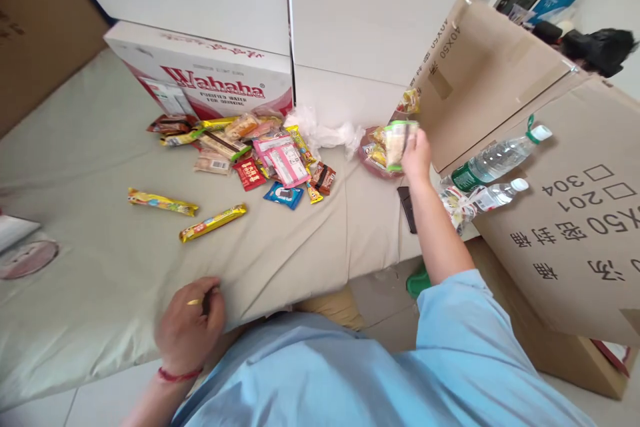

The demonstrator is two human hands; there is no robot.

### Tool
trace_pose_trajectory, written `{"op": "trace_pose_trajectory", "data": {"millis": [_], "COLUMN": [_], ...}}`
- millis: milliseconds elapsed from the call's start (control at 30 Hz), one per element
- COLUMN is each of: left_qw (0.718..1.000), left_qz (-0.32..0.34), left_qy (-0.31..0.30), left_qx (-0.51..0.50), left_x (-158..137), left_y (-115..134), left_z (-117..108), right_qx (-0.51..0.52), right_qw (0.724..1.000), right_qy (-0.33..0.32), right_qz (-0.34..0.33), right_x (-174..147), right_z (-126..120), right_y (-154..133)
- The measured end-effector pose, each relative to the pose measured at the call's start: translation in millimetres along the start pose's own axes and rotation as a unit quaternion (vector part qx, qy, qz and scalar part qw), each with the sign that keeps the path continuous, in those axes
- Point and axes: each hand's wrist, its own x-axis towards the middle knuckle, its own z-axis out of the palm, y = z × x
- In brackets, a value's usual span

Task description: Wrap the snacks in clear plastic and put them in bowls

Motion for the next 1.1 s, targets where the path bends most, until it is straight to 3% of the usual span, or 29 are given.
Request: {"op": "trace_pose_trajectory", "data": {"millis": [33,100,233,400,700,867,1033,1100], "left_qw": [0.999,0.994,0.989,0.985,0.978,0.979,0.980,0.980], "left_qz": [0.031,0.078,0.114,0.140,0.166,0.163,0.163,0.162], "left_qy": [0.007,0.007,0.009,0.030,0.063,0.065,0.058,0.058], "left_qx": [0.030,0.076,0.093,0.102,0.110,0.105,0.103,0.105], "left_x": [-0.1,-0.1,-0.5,0.7,3.2,3.9,2.2,1.3], "left_y": [1.2,2.3,1.3,4.1,8.3,10.5,9.8,8.6], "left_z": [4.3,10.0,10.5,6.7,5.9,4.2,4.8,5.8], "right_qx": [-0.032,-0.064,-0.120,-0.194,-0.267,-0.274,-0.202,-0.140], "right_qw": [0.997,0.988,0.973,0.965,0.939,0.948,0.978,0.990], "right_qy": [0.005,-0.017,-0.102,-0.117,-0.152,-0.107,0.035,0.004], "right_qz": [0.076,0.137,0.169,0.136,0.156,0.120,0.040,0.016], "right_x": [24.8,60.0,75.7,61.4,63.7,46.7,58.5,63.2], "right_z": [0.5,8.7,42.5,70.8,70.6,70.1,65.5,73.9], "right_y": [10.5,27.6,45.9,50.3,45.0,31.8,-5.1,-25.4]}}
